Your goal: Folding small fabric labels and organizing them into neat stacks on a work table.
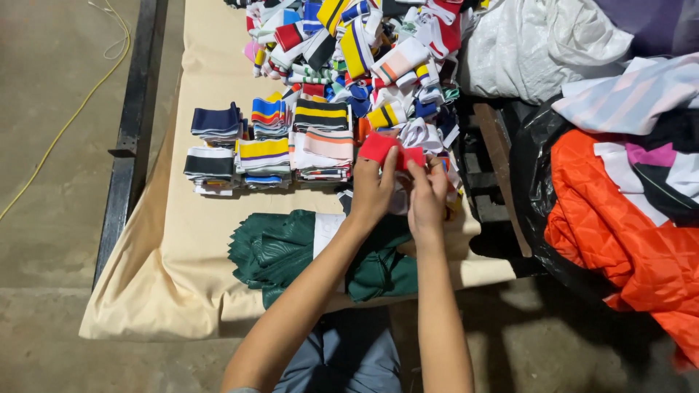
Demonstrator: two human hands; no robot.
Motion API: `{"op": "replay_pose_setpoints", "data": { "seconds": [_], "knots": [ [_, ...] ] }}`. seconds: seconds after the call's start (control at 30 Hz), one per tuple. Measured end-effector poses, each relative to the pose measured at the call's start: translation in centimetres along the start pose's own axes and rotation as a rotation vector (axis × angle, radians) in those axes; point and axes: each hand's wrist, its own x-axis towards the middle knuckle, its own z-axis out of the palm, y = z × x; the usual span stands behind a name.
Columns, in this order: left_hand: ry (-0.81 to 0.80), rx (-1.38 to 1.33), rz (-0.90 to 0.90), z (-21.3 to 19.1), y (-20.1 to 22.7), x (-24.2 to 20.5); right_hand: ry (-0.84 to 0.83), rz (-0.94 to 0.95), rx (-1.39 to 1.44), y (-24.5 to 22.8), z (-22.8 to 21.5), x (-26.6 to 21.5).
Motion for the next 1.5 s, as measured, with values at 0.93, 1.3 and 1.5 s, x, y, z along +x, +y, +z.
{"op": "replay_pose_setpoints", "data": {
  "seconds": [0.93,1.3,1.5],
  "knots": [
    [-0.323,0.280,-0.498,-14.0,11.5,-1.0,-0.882,0.123,0.320,-12.5,4.7,-4.9],
    [-0.622,-0.606,-0.408,-14.0,6.7,-4.1,-1.025,0.220,0.227,-15.0,7.1,-5.4],
    [-0.522,-0.397,-0.438,-14.1,8.6,-4.5,-1.053,0.198,0.224,-13.4,6.4,-4.5]
  ]
}}
